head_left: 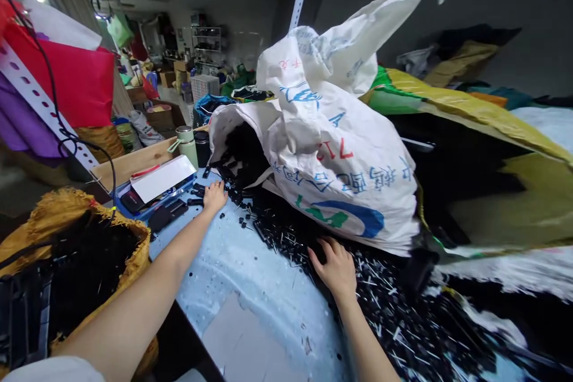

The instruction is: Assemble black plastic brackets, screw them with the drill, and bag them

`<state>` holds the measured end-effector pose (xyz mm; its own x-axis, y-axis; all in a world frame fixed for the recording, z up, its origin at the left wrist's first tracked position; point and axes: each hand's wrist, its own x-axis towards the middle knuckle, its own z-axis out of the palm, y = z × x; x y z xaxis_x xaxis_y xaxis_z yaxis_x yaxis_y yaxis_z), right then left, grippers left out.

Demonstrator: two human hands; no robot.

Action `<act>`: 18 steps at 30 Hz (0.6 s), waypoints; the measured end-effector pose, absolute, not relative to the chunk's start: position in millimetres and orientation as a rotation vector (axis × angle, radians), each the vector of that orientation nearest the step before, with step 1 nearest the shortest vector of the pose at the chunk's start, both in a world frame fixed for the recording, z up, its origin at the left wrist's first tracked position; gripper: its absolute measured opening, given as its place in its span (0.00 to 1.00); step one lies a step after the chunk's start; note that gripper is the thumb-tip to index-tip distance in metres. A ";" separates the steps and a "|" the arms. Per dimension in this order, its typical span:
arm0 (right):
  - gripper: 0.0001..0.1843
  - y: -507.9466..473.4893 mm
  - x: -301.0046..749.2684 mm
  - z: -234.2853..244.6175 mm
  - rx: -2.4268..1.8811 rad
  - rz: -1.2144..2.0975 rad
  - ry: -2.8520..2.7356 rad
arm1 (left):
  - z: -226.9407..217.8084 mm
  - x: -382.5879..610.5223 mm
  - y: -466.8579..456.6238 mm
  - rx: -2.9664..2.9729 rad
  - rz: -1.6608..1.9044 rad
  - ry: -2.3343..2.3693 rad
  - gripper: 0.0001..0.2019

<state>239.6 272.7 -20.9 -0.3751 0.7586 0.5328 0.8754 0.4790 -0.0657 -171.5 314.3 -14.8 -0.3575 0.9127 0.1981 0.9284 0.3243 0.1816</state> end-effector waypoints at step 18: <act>0.20 275.1 240.3 -23.4 -1.312 -0.331 -2.203 | -28.4 -174.3 318.9 -1.694 -0.369 -2.409 0.23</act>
<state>240.3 275.1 -23.4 -0.3729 0.7322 0.5699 0.8674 0.4933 -0.0661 -174.3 318.9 -28.4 -0.3384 0.8980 0.2812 0.9410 0.3227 0.1018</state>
